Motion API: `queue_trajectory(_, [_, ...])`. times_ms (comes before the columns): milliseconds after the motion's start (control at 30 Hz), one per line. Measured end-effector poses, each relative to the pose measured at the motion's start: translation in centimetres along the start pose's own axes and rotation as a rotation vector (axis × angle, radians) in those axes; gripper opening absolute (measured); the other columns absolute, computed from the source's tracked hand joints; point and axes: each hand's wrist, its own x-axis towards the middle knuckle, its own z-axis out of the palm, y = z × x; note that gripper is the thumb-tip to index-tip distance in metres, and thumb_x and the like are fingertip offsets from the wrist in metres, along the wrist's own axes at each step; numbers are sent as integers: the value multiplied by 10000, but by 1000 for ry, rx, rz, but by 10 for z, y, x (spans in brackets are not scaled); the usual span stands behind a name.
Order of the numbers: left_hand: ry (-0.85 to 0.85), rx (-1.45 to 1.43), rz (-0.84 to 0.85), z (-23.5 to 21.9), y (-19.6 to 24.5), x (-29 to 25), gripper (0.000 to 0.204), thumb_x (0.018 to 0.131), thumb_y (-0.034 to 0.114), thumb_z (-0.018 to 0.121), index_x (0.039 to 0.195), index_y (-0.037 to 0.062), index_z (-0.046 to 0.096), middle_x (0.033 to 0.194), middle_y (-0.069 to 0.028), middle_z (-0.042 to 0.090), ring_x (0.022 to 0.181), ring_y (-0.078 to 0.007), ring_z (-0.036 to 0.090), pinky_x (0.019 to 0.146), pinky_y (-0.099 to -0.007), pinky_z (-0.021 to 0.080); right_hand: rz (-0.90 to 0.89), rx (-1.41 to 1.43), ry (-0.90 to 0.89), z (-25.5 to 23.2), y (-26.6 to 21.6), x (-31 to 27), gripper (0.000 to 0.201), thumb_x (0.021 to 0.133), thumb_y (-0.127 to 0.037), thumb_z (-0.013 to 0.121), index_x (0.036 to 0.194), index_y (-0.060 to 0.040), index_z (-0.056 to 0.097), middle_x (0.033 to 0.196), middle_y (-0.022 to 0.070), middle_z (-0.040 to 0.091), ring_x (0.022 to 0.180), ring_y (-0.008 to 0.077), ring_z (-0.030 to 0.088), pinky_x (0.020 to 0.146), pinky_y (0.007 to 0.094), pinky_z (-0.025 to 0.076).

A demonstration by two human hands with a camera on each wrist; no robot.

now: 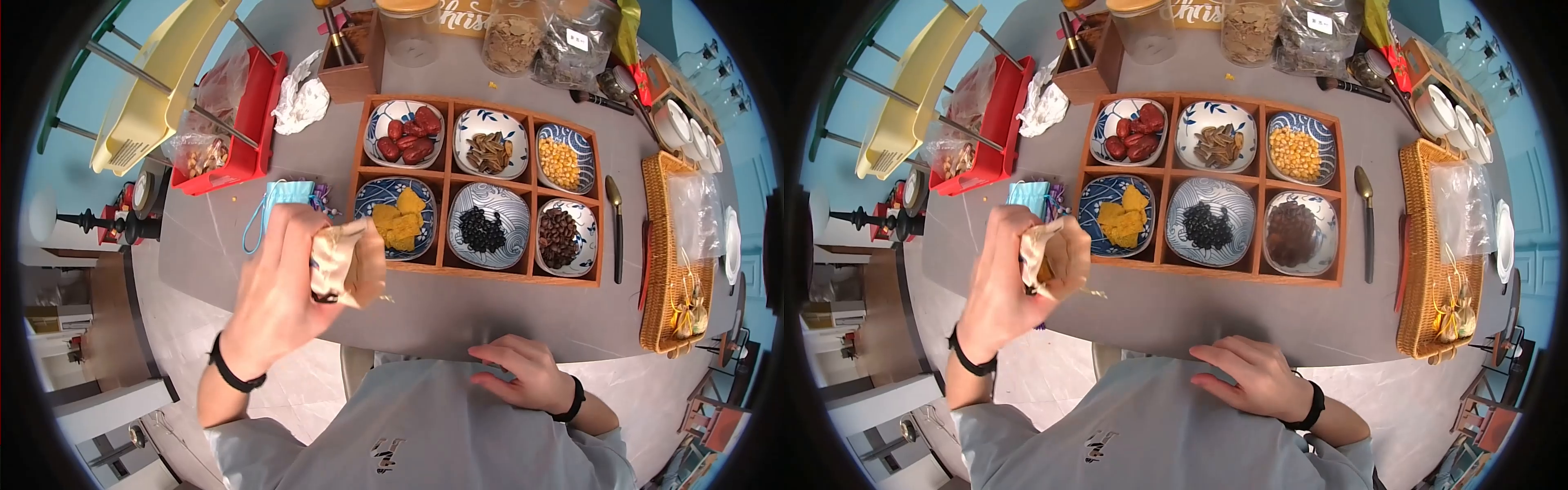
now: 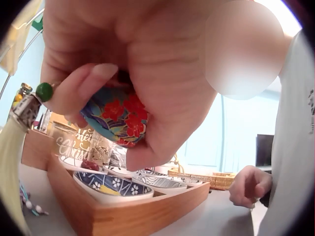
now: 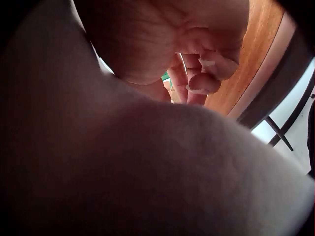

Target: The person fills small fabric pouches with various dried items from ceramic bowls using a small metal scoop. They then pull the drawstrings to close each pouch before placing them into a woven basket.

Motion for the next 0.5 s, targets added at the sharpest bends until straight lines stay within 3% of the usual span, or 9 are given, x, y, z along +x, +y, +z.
queue_trajectory(33, [-39, 72, 25, -5, -2, 7, 702, 604, 18, 876, 1204, 52, 512, 1154, -152, 527, 975, -410, 608, 731, -439, 554, 31, 9, -7, 0, 1, -2, 396, 812, -165, 857, 1143, -24, 690, 870, 100, 668, 699, 260, 661, 601, 356, 547])
queue_trajectory(167, [-253, 340, 99, -21, 10, 37, 735, 584, 26, 865, 1235, 58, 525, 1129, -109, 527, 1004, -320, 657, 660, -413, 580, 68, 30, 9, -1, 2, -8, 392, 822, -162, 846, 1157, -33, 687, 878, 103, 666, 712, 263, 665, 613, 357, 551])
queue_trajectory(367, [-431, 580, 269, -18, 17, 73, 739, 610, 19, 823, 1276, 26, 506, 1127, -127, 521, 1008, -314, 629, 706, -419, 551, 69, 34, 13, -4, 6, -11, 385, 829, -158, 836, 1163, -35, 689, 903, 101, 673, 736, 265, 678, 633, 361, 564])
queue_trajectory(500, [-627, 688, 234, -15, 29, 91, 744, 642, 59, 838, 1299, -3, 493, 1147, -136, 529, 1034, -306, 625, 708, -404, 549, 81, 48, 22, -8, 7, -14, 381, 829, -160, 834, 1159, -36, 691, 910, 101, 676, 744, 270, 683, 638, 365, 570])
